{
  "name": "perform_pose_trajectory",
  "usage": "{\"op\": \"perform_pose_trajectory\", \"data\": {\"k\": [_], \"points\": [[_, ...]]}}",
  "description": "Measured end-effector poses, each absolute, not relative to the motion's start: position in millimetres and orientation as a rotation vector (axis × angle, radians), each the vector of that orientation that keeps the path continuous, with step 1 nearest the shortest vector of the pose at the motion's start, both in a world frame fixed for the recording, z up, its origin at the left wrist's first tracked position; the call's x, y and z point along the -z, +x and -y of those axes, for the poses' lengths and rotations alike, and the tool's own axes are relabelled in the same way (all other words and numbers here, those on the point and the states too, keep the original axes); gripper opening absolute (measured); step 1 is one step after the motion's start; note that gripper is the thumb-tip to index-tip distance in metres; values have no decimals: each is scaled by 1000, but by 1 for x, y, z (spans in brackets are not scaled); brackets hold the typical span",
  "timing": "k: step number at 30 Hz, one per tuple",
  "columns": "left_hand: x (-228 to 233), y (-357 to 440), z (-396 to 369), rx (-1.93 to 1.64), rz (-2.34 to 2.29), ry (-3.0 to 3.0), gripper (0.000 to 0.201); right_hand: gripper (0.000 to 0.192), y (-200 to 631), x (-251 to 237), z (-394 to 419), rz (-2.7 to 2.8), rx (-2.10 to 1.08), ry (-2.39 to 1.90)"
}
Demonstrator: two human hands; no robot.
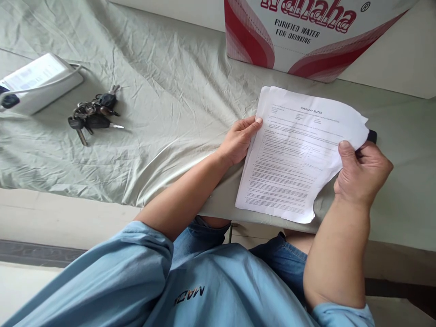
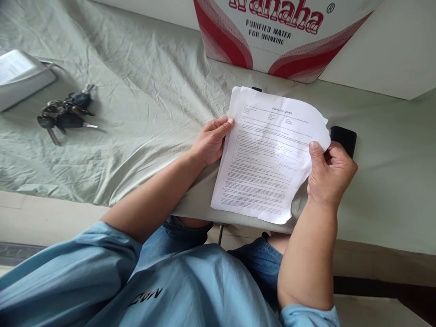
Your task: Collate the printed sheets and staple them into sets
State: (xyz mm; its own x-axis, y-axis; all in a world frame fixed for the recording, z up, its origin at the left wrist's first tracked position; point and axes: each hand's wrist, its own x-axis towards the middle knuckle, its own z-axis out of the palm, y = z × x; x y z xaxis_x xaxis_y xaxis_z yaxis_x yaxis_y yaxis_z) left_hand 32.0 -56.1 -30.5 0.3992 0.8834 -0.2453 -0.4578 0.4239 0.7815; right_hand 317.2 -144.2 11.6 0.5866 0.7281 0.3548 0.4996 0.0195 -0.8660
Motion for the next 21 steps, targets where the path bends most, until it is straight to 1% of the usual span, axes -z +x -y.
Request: {"op": "perform_pose_trajectory", "data": {"k": [3,5,13,21], "points": [[27,33,57,-949,-759,669,54,28,313,-10,142,993,-225,-1529],[25,33,57,-939,-760,666,55,30,312,-9,141,967,-222,-1505],[26,32,57,-949,-783,638,55,30,322,-4,138,841,-93,-1596],[26,35,58,-980,-794,648,55,34,321,-1,132,908,-58,-1560]]}}
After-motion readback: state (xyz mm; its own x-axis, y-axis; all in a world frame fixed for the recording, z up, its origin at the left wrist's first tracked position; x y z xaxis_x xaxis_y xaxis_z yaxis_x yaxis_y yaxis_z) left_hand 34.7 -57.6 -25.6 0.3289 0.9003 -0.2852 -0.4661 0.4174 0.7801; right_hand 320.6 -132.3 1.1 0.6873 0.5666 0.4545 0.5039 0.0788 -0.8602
